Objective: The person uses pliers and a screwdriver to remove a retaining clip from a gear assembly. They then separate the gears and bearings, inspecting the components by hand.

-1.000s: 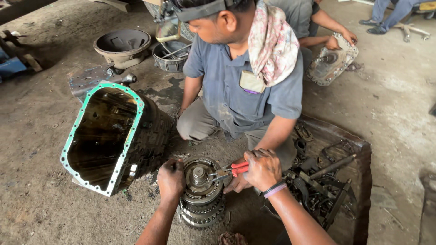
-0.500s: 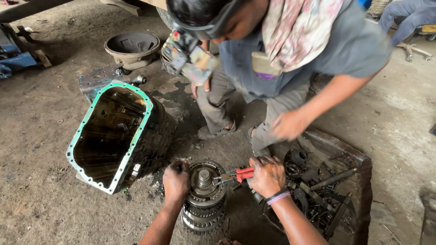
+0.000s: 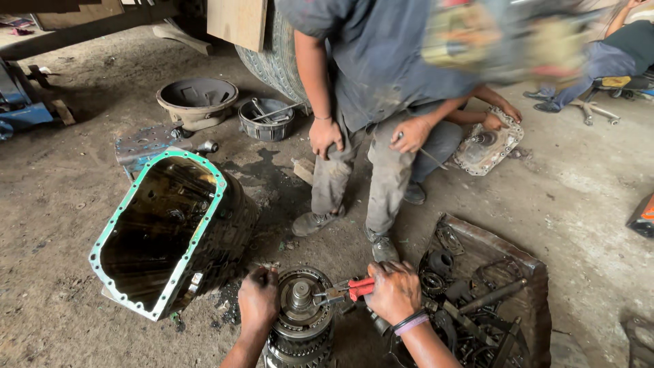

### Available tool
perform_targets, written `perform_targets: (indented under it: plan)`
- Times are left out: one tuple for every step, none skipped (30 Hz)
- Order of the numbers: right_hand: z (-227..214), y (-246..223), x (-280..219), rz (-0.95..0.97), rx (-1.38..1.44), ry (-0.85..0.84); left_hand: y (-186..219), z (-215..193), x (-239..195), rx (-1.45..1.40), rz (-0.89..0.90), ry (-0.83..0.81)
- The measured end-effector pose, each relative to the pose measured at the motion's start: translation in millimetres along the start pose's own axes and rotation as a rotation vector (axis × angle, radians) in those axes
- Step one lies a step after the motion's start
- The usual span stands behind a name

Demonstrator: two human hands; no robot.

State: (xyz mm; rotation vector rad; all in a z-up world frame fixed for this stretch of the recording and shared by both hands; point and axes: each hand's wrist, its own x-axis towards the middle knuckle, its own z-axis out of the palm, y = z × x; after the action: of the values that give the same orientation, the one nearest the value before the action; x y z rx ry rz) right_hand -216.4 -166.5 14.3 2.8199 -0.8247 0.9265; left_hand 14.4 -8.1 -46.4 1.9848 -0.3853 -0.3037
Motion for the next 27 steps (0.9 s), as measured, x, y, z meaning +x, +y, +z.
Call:
perform_targets:
  plan:
    - [0, 0, 0, 0.003, 0.000, -0.003, -1, 0, 0, -0.013, 0.018, 0.008]
    - [0, -1, -1, 0.006, 0.000, -0.005, -1, 0, 0, -0.025, 0.037, 0.015]
    - [-1, -1, -1, 0.012, 0.000, -0.012, -2, 0, 0, -0.037, 0.052, 0.021]
    - [-1, 0, 0, 0.017, 0.000, -0.020, -1, 1, 1, -0.007, 0.071, 0.030]
    - [-1, -1, -1, 0.023, 0.001, -0.033, -1, 1, 0, 0.024, 0.085, 0.037]
    - [-1, 0, -1, 0.009, 0.000, -0.009, -1, 2, 1, 0.056, 0.098, 0.044]
    - [0, -1, -2, -0.006, 0.001, 0.008, -3, 2, -1, 0.061, 0.122, 0.044]
    - [0, -1, -3, -0.021, 0.002, 0.025, -5, 2, -1, 0.065, 0.146, 0.043]
    - [1, -1, -3, -0.014, -0.009, 0.030, -5, 2, 0, 0.071, 0.165, 0.045]
    - [1, -1, -2, -0.006, -0.020, 0.036, -5, 2, 0, 0.072, 0.176, 0.048]
    - [2, -2, -2, -0.001, -0.029, 0.041, -5, 3, 0, 0.075, 0.185, 0.054]
    - [2, -3, -3, -0.016, -0.039, 0.070, -5, 3, -1, 0.060, 0.179, 0.074]
    - [2, -3, -3, -0.031, -0.047, 0.102, -4, 4, -2, 0.046, 0.174, 0.096]
    - [1, -4, -3, -0.046, -0.055, 0.133, -3, 3, -3, 0.039, 0.152, 0.077]
    - [1, -5, -3, -0.045, -0.063, 0.127, -3, 2, -3, 0.031, 0.132, 0.058]
    - [0, -6, -4, -0.044, -0.071, 0.120, -2, 2, -5, 0.023, 0.112, 0.039]
    - [-1, -6, -3, -0.041, -0.081, 0.119, 0, 1, -6, 0.006, 0.119, 0.049]
    - [-1, -7, -3, -0.044, -0.081, 0.115, 2, 0, -7, -0.010, 0.126, 0.059]
    - [-3, -7, -3, -0.046, -0.084, 0.113, 4, 0, -8, -0.026, 0.135, 0.067]
    - [-3, -8, -3, -0.048, -0.087, 0.110, 6, -1, -10, -0.012, 0.148, 0.066]
    - [-4, -8, -3, -0.057, -0.080, 0.106, 8, -2, -10, 0.002, 0.165, 0.064]
    - [-5, -8, -3, -0.067, -0.072, 0.101, 10, -4, -12, 0.015, 0.183, 0.062]
    - [-5, -9, -3, -0.075, -0.066, 0.099, 12, -6, -13, 0.008, 0.176, 0.047]
    - [-6, -9, -3, -0.078, -0.075, 0.091, 14, -9, -15, 0.000, 0.169, 0.032]
    - [-6, -9, -3, -0.080, -0.085, 0.085, 17, -11, -15, -0.007, 0.165, 0.016]
    - [-6, -10, -3, -0.081, -0.095, 0.079, 19, -13, -16, -0.013, 0.132, -0.013]
    - [-6, -9, -2, -0.086, -0.096, 0.084, 22, -14, -17, -0.020, 0.101, -0.042]
